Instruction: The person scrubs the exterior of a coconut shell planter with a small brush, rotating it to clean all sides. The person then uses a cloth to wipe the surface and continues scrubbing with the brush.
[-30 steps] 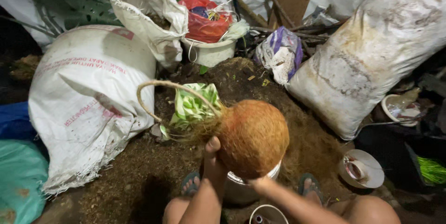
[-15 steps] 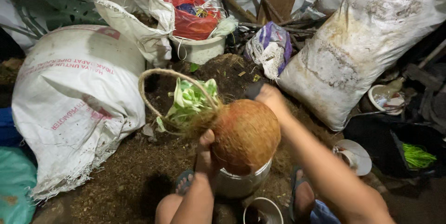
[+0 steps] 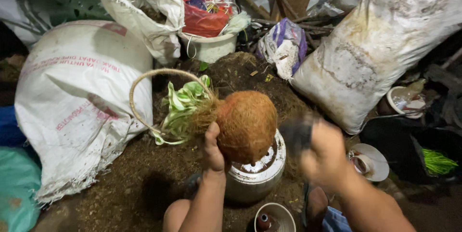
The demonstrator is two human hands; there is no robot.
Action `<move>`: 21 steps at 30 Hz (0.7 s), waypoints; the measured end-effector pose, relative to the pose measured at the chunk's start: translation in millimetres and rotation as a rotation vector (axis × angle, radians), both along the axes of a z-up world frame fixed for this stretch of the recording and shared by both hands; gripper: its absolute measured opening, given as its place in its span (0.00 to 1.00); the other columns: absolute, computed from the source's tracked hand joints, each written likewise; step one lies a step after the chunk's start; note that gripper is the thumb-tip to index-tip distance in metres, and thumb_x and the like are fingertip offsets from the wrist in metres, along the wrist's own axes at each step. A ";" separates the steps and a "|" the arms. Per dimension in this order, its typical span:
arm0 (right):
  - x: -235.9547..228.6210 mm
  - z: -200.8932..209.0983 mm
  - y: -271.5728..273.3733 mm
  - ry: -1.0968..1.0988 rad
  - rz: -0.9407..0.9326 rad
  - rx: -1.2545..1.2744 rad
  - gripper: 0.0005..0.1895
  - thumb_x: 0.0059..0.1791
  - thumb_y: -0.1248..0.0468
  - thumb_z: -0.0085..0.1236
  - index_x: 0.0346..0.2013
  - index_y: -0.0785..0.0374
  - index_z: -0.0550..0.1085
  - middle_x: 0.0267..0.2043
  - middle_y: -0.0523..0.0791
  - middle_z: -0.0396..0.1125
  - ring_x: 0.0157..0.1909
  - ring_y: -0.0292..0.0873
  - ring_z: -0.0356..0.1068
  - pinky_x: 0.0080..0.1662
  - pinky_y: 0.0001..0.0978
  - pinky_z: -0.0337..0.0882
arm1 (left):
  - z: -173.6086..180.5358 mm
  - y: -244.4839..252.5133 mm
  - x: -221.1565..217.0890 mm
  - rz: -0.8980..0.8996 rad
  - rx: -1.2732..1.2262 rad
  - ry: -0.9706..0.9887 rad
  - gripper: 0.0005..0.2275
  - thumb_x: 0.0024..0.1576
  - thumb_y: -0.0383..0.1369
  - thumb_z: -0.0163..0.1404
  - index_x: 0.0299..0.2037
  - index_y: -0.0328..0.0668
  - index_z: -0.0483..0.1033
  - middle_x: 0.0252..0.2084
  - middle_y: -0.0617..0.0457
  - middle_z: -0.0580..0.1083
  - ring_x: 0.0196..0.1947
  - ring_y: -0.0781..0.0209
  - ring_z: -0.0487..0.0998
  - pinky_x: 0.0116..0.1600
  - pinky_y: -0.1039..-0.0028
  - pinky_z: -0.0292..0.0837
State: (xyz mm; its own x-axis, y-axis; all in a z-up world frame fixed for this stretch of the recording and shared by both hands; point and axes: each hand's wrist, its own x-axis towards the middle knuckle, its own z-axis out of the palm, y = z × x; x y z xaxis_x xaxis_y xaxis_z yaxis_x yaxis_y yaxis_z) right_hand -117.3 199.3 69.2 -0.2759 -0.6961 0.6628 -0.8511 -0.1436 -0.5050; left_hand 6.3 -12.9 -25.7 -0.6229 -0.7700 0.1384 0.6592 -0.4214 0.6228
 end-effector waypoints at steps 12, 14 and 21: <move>49.1 -215.2 -65.7 -0.795 0.036 0.555 0.12 0.51 0.67 0.55 0.48 0.67 0.77 0.42 0.48 0.75 0.47 0.43 0.71 0.50 0.39 0.72 | -29.2 -2.3 2.1 -0.377 0.279 0.028 0.35 0.52 0.50 0.60 0.64 0.32 0.69 0.61 0.44 0.73 0.59 0.47 0.74 0.64 0.56 0.70; 81.9 -170.7 -17.2 -0.837 0.301 0.482 0.09 0.52 0.68 0.57 0.44 0.70 0.79 0.37 0.51 0.74 0.42 0.47 0.72 0.45 0.42 0.73 | -43.2 -9.8 2.4 -0.333 0.227 0.018 0.35 0.52 0.50 0.61 0.64 0.32 0.69 0.61 0.44 0.73 0.59 0.47 0.74 0.64 0.57 0.70; -12.2 6.9 -10.0 -0.285 -0.042 -0.004 0.09 0.49 0.71 0.50 0.40 0.66 0.77 0.36 0.44 0.73 0.36 0.40 0.71 0.40 0.31 0.72 | -84.4 -3.1 9.5 -0.200 0.043 -0.079 0.34 0.48 0.44 0.64 0.62 0.35 0.71 0.59 0.45 0.74 0.57 0.48 0.76 0.61 0.58 0.72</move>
State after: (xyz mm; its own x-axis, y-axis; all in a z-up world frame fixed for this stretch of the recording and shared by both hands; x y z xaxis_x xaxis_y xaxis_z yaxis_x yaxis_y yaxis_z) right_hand -129.5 189.3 76.1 -0.4802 -0.6776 0.5570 -0.6798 -0.1137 -0.7245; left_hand 15.8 -16.0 -110.1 -0.7717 -0.6338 0.0532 0.5097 -0.5662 0.6478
